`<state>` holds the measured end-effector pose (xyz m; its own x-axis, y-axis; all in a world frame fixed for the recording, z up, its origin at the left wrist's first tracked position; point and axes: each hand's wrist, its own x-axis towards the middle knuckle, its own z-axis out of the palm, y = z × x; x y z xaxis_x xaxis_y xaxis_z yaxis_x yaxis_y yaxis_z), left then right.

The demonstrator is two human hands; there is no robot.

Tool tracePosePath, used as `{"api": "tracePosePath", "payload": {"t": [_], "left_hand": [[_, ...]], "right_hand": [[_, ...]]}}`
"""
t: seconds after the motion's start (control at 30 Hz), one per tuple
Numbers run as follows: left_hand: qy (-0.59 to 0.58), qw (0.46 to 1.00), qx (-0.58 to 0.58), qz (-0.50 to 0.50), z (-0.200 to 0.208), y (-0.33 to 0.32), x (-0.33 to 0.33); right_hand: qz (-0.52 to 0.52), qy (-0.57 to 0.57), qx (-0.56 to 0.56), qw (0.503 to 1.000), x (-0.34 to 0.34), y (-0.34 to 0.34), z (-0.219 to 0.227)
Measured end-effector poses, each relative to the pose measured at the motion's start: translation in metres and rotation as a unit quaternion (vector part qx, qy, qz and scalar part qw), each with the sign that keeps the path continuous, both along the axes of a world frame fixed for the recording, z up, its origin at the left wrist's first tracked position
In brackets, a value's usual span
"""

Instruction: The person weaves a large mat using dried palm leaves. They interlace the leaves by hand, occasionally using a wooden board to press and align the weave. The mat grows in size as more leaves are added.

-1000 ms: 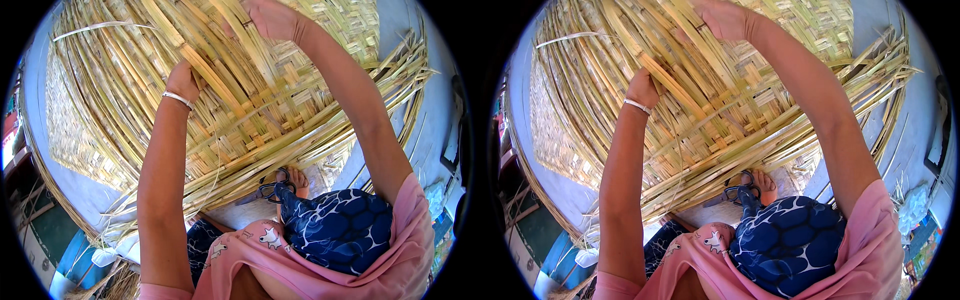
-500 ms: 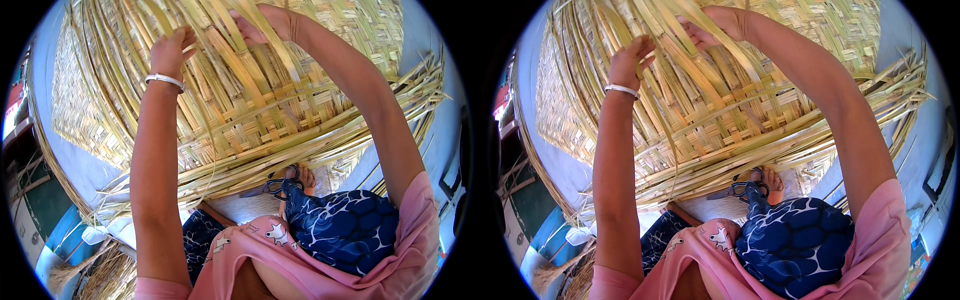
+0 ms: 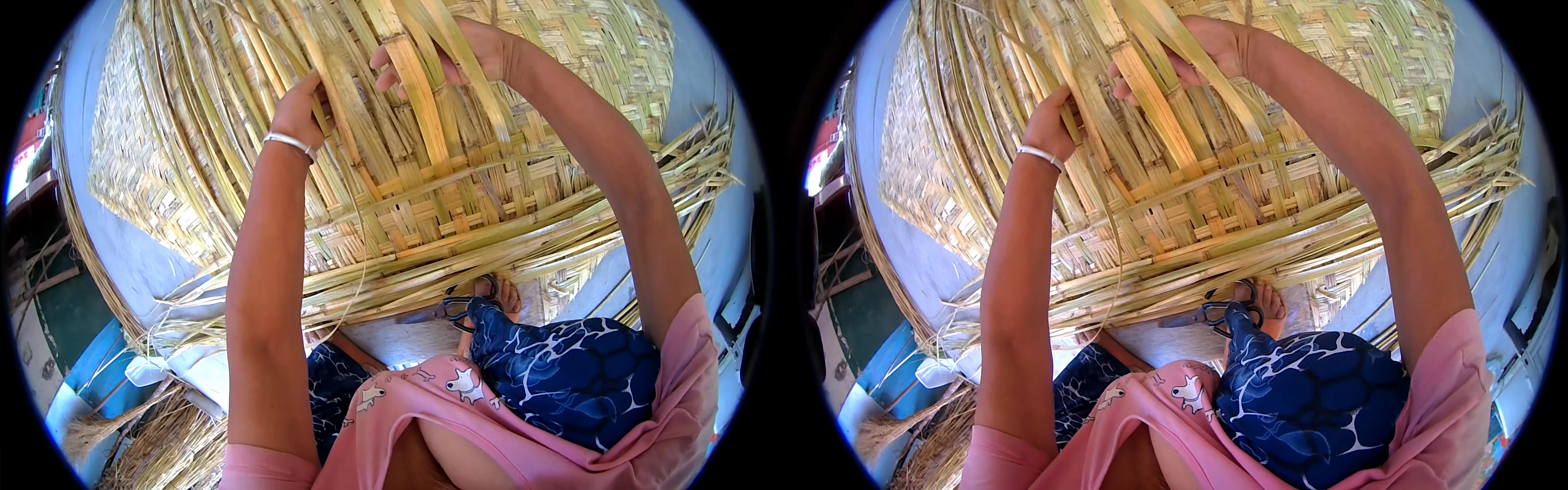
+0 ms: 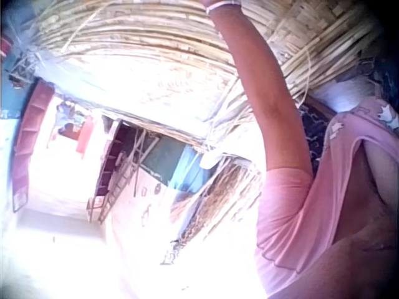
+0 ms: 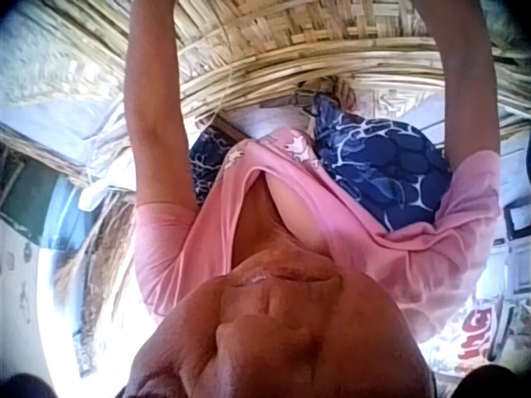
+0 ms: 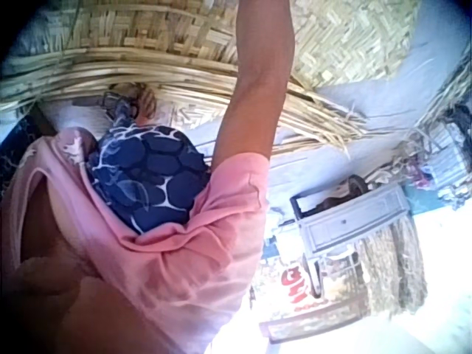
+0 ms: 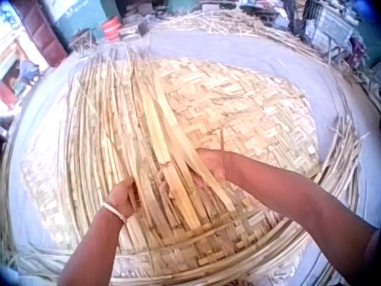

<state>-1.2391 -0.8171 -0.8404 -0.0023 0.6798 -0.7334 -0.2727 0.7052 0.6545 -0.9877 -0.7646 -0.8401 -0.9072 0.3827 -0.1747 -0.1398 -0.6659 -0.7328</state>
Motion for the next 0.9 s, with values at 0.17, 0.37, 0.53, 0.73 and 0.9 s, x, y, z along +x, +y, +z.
{"api": "tracePosePath", "payload": {"t": [0.17,0.37,0.53,0.73,0.9], "left_hand": [[-0.135,0.991,0.017,0.001,-0.003,-0.011,-0.024],[-0.197,0.938,0.018,-0.284,0.016,-0.019,-0.007],[-0.089,0.870,0.041,-0.483,0.025,-0.010,0.021],[-0.054,0.884,0.072,-0.458,0.017,-0.012,0.015],[0.182,0.905,0.036,-0.383,-0.003,-0.025,-0.020]], "right_hand": [[0.028,-0.041,0.059,0.997,-0.002,0.000,0.004],[0.046,-0.050,0.014,0.998,-0.015,0.021,-0.037],[-0.077,0.060,-0.085,0.992,-0.020,-0.002,-0.016],[-0.237,-0.099,-0.105,0.961,-0.005,0.004,-0.033],[-0.356,-0.141,-0.109,0.917,0.022,-0.007,-0.027]]}}
